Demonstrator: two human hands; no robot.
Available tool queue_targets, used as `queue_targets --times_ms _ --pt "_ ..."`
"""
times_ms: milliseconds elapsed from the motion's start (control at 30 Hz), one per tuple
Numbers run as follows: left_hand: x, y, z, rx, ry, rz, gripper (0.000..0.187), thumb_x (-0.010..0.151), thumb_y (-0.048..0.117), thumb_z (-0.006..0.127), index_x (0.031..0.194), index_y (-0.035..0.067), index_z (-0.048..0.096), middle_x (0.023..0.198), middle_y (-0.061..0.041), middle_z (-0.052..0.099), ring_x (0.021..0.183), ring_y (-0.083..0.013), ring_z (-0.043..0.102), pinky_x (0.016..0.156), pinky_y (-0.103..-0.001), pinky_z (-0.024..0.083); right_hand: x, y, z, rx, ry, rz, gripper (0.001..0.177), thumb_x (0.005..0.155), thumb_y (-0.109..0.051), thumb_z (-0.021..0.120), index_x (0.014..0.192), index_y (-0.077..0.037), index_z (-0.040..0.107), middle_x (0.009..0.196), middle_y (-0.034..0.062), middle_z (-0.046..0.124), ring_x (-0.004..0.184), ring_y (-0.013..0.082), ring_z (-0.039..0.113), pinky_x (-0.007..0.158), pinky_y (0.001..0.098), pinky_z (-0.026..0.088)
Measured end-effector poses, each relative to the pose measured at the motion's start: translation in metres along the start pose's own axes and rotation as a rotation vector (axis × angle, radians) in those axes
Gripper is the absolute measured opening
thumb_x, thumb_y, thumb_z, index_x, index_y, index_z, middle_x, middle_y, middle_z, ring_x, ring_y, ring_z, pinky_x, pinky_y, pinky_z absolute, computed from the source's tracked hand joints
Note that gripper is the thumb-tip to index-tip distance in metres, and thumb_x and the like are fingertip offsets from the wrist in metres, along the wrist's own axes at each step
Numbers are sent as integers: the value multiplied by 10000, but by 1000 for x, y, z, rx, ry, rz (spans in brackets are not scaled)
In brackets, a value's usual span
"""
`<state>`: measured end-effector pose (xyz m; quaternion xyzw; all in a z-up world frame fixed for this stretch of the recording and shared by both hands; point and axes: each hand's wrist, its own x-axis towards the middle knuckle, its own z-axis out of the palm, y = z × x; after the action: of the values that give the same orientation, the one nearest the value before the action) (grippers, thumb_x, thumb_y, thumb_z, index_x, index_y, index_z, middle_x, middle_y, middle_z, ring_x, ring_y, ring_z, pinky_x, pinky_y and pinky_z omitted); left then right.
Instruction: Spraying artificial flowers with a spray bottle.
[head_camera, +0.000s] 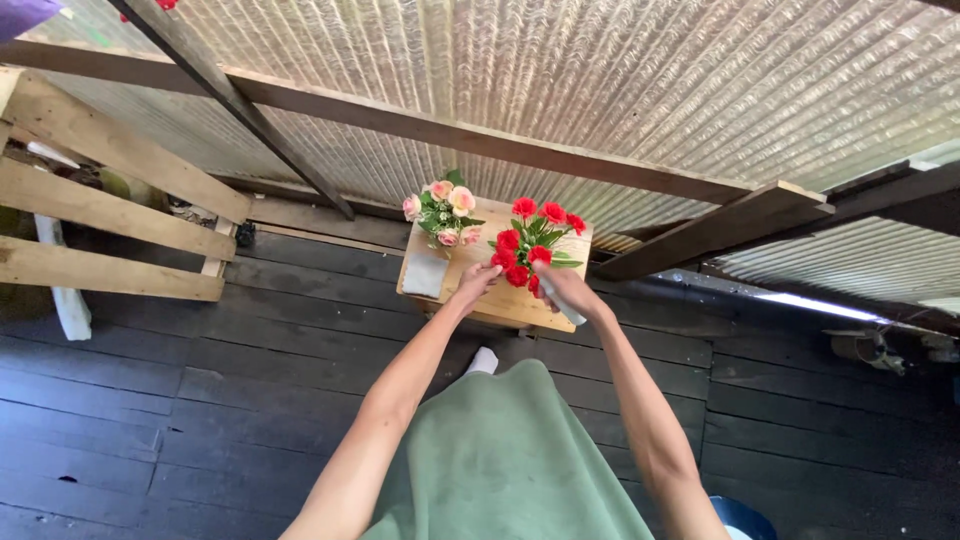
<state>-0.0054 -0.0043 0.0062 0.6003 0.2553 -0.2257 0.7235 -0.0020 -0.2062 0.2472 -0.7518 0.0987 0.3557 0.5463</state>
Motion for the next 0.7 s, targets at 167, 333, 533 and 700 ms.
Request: queue_targets --times_ms 167,333,533,700 --pt "10 -9 -5 27 29 40 487 875 416 837 1235 133 671 1056 5 757 827 -116 741 618 -206 516 -8 -8 -8 -14 35 -18 597 970 -564 621 751 -16 715 609 155 652 509 240 677 481 356 596" --pt "4 -1 -6 53 54 70 440 876 390 829 1203 126 696 1030 -21 750 804 -125 736 589 -199 524 -3 -18 -27 139 243 -136 589 1019 -550 564 735 -47 678 572 118 619 453 213 637 448 329 556" --pt "4 3 -5 161 75 47 373 872 423 803 1162 194 749 1091 -72 765 902 -202 766 676 -320 567 -7 1 -21 89 242 -166 622 1032 -583 559 737 -52 696 585 130 649 480 212 657 472 318 557" --pt "1 6 -9 193 65 29 321 921 420 709 1181 234 734 1063 -58 778 849 -173 767 622 -294 534 -11 11 -16 -183 6 -31 677 959 -677 592 775 -40 726 619 140 666 510 228 661 515 334 586"
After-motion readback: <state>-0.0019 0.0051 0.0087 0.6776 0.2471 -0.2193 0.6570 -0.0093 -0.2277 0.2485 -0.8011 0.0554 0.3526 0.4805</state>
